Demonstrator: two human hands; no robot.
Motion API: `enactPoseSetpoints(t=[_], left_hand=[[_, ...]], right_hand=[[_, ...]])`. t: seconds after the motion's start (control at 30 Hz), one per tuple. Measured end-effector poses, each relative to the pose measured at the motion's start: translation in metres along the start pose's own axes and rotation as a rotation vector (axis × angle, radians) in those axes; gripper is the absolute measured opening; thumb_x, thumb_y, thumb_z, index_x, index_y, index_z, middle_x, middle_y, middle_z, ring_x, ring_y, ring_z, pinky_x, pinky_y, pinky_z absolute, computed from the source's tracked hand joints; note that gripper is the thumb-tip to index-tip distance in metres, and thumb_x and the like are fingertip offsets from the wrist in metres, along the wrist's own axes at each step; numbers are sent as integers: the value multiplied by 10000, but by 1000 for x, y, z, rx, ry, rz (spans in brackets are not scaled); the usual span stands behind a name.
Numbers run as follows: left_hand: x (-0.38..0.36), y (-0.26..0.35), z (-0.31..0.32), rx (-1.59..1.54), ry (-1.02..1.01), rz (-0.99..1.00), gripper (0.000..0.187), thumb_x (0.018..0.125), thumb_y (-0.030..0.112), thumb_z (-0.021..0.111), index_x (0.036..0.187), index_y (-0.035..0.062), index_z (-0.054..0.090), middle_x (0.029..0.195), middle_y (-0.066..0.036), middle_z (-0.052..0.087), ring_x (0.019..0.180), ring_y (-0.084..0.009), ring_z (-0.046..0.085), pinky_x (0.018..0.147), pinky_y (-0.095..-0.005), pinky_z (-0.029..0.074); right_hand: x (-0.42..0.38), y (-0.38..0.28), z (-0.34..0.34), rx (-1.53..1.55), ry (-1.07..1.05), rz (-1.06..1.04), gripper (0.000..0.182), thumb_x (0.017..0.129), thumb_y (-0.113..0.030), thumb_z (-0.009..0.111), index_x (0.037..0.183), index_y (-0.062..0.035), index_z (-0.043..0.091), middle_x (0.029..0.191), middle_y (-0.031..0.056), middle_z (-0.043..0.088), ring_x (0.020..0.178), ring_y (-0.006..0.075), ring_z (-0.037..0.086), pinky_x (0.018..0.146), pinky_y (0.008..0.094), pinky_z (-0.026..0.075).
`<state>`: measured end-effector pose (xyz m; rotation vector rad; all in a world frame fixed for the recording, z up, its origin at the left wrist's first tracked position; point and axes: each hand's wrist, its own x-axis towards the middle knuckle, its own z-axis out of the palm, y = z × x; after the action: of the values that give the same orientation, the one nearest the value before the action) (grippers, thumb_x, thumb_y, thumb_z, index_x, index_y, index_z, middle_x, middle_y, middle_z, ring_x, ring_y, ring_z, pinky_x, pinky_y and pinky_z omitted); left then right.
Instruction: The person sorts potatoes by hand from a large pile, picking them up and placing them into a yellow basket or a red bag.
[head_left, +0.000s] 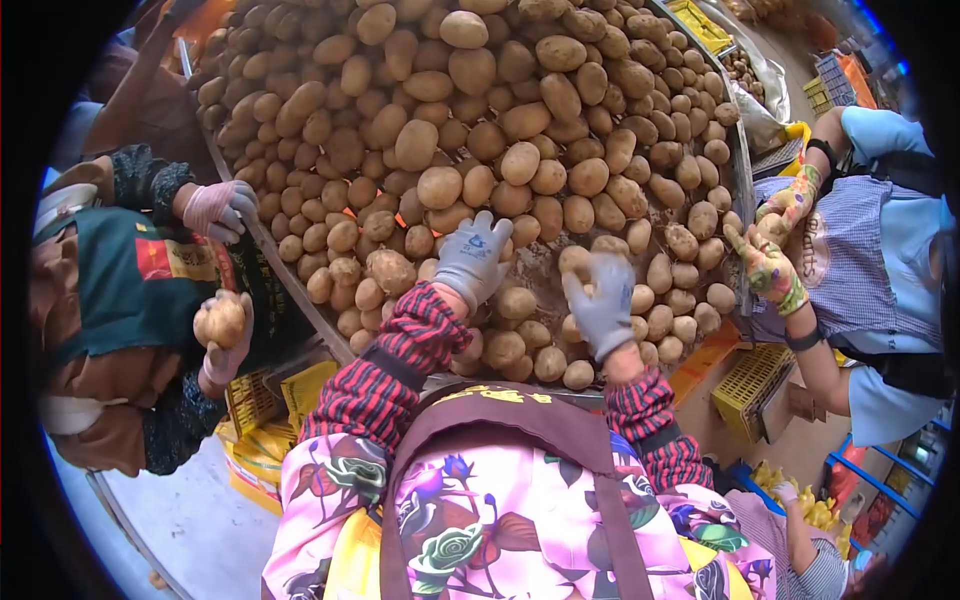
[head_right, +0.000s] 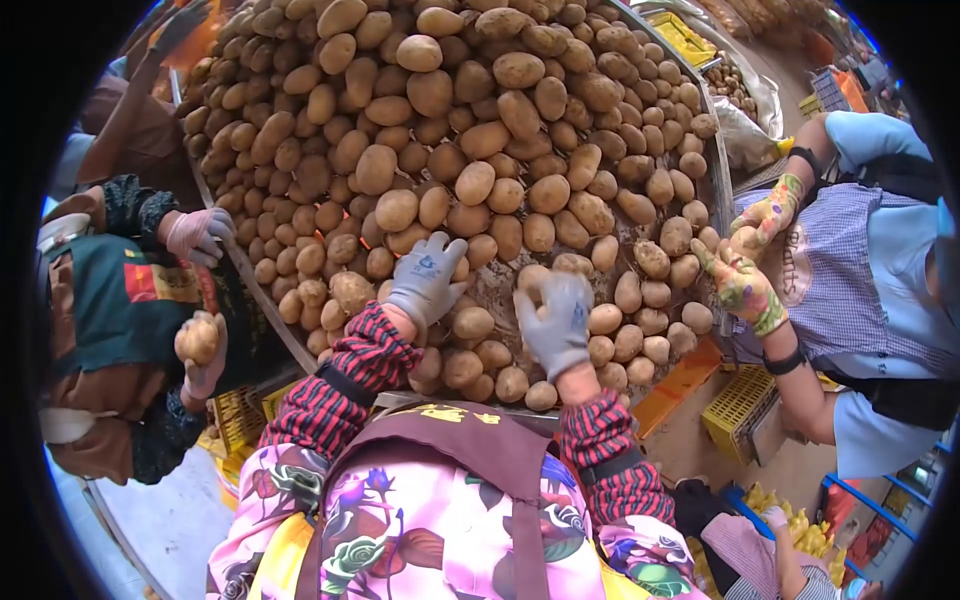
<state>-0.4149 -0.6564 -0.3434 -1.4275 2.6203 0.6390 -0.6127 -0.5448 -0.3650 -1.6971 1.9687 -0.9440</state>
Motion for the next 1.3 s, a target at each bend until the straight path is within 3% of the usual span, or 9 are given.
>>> enactPoseSetpoints(t=[0.13, 0.2, 0.3, 0.47, 0.53, 0.63, 0.97, 1.07, 1.3], left_hand=[[-29, -12, -16, -557, -6, 69, 435, 890, 282, 666, 1281, 117, 566, 1131, -151, 629, 1060, -351, 630, 879, -450, 530], [-53, -14, -33, -1961, -372, -356, 402, 941, 347, 608, 1233, 71, 596, 1141, -152, 639, 1070, -320, 636, 901, -452, 540], [-56, -39, -30, -2376, -186, -322, 425, 998, 389, 535, 1137, -3, 622, 1123, -176, 646, 1021, -279, 643, 915, -435, 556], [1, -61, -76, -1469, 18, -231, 306, 995, 294, 560, 991, 10, 674, 1064, -134, 661, 916, -264, 648, 847, -363, 525], [32, -51, -85, -547, 365, 164, 265, 936, 257, 605, 1094, 56, 675, 1127, -135, 665, 992, -309, 671, 886, -401, 524], [55, -36, -87, -185, 26, 80, 341, 893, 251, 615, 1202, 111, 654, 1200, -147, 649, 1084, -348, 652, 920, -440, 517], [14, -41, -97, -206, -357, 32, 256, 865, 243, 582, 1021, 99, 725, 1097, -155, 676, 1017, -366, 654, 864, -453, 526], [19, -50, -100, -256, -82, 106, 264, 846, 205, 603, 1060, 95, 712, 1082, -152, 677, 1019, -368, 651, 859, -458, 526], [129, -28, -71, 491, -187, 84, 337, 824, 205, 690, 1144, 102, 719, 1166, -112, 699, 1086, -311, 680, 873, -426, 558]], right_hand=[[106, -29, 20, 26, 97, -218, 425, 810, -227, 738, 1197, -96, 623, 1284, 160, 591, 1196, 377, 539, 1027, 476, 420], [136, -33, 41, -22, 90, -247, 452, 811, -253, 735, 1225, -115, 620, 1346, 161, 560, 1241, 382, 515, 1050, 480, 407], [142, -27, 60, -167, -129, -231, 433, 791, -276, 716, 1198, -156, 629, 1336, 159, 550, 1218, 384, 513, 1065, 494, 377], [78, -25, 24, -178, -49, -233, 357, 769, -218, 717, 1106, -136, 636, 1251, 141, 581, 1155, 364, 536, 1040, 482, 387], [60, -23, 8, -182, -93, -245, 331, 764, -197, 716, 1078, -131, 637, 1215, 135, 596, 1133, 358, 545, 1031, 477, 392], [47, -19, -6, -126, -305, -74, 246, 786, -169, 705, 1017, -94, 664, 1044, 135, 661, 1040, 359, 594, 973, 467, 439], [154, -21, 80, -107, -275, 66, 542, 824, -304, 709, 1278, -63, 538, 1231, 231, 586, 1164, 409, 579, 975, 471, 482], [126, -21, 72, -18, -343, 122, 550, 829, -356, 710, 1270, -69, 546, 1228, 231, 592, 1169, 419, 573, 971, 468, 481], [57, -4, 39, 1, -345, -63, 463, 858, -288, 666, 1235, -35, 572, 1146, 217, 618, 1057, 422, 581, 930, 473, 475]])
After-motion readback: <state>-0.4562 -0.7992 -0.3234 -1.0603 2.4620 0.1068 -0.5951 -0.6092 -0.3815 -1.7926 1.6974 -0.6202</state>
